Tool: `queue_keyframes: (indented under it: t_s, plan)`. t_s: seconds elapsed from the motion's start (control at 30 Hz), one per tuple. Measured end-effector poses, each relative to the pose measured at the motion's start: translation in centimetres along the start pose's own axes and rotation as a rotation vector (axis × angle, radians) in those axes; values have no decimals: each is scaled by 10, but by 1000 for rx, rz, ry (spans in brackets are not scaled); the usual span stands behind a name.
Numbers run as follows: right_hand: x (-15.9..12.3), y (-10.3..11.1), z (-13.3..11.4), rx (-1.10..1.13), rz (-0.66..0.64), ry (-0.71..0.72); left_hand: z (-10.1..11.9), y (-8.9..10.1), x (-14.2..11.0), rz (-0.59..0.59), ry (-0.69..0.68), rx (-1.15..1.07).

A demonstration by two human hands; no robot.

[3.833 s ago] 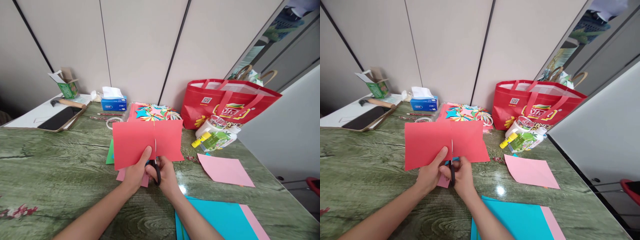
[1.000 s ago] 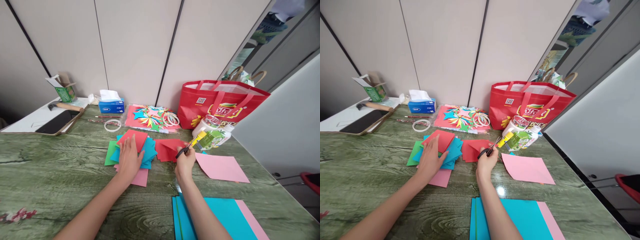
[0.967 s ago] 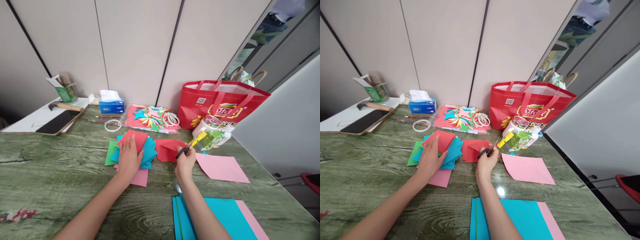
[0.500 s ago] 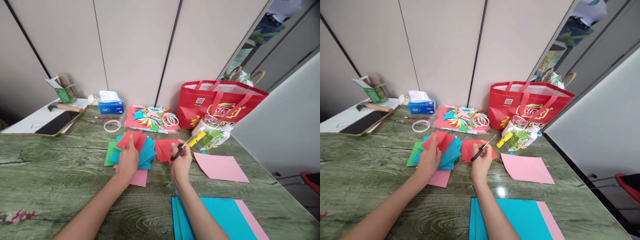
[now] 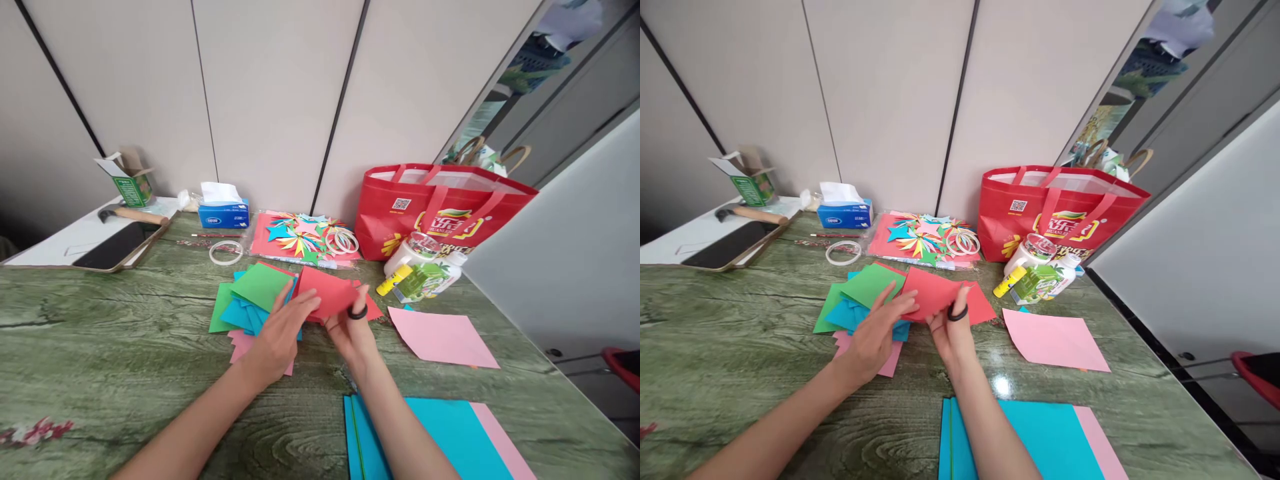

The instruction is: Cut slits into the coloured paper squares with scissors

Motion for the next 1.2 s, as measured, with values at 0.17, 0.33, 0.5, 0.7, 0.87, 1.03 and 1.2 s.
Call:
queue_keyframes:
  t_s: [0.17, 0.33, 0.5, 0.7, 0.87, 1.03, 1.2]
  plan:
    - [3, 7, -5, 71, 49, -131, 5, 11, 8, 144, 1, -116]
    - [3, 13, -2, 42, 137, -189, 7, 17, 10, 267, 64, -130]
    - [4, 14, 1, 66, 191, -139, -2, 12, 8, 521, 320, -310]
    - [5, 13, 0, 62, 226, -2, -14, -5, 3, 155, 566, -251]
    - [-7, -5, 9, -108, 87, 98, -1, -13, 1, 114, 640, -319]
    - [-13, -15, 14, -117, 36, 87, 5, -4, 3, 537, 907, -356]
    - [0, 8, 5, -12, 331, 99, 3, 2, 10, 615, 952, -342]
Point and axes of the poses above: each hand's wrist, its own x-axis towards the middle knuckle, its own y-axis out of the back of the hand, z = x × y, the point moved 2 cm from there along x, towards the middle knuckle, and after that the axes turned 14 degrees about -x, right-handed, at the moved point
